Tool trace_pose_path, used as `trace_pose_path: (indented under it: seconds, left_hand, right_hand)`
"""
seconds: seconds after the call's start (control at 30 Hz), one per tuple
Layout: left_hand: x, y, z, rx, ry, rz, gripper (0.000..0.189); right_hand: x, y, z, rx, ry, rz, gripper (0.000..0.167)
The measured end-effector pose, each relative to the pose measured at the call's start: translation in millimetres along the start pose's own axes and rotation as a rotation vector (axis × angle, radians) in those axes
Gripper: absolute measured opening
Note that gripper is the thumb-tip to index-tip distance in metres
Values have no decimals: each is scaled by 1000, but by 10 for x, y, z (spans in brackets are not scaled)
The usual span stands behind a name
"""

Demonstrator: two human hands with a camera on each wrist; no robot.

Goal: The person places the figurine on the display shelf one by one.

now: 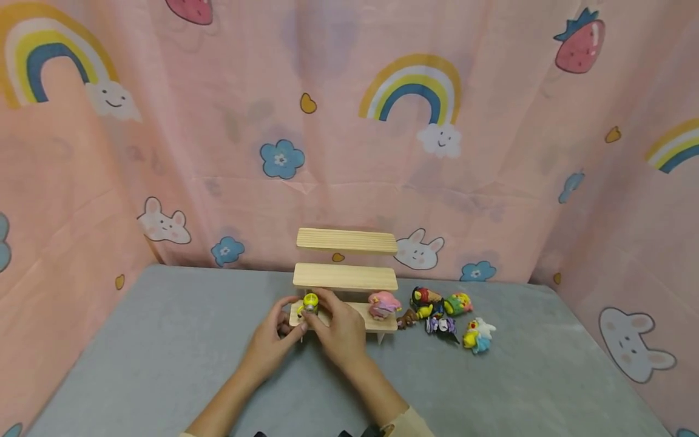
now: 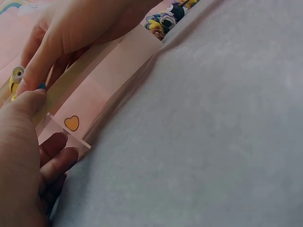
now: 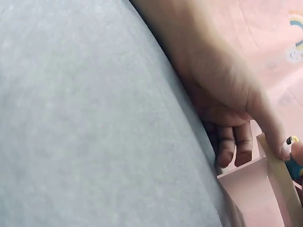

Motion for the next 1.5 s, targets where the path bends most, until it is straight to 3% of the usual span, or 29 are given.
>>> trace_pose_path:
  seconds: [0.3,0.83,1.5]
  left_hand:
    - [-11,-6,27,-11,-28,5,59]
    - [17,-13,22,0,-31,14,58]
    - [4,10,24,0,-22,7,58]
  right_hand:
    - [-34,-9,9,-57,28,-89,40]
    - [-42,-24,-31,-14,43,-80,39]
    - [-18,-26,-20,-53,-6,-156,40]
Point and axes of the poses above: each hand's wrist, its own y-axis away from the middle knuckle, its own x-axis out of the back of the hand, z = x × y, the point moved 7 cm from there along -y, towards the middle knuckle, and after that the axes turned 1 degree about -y, right-handed, at the moved point
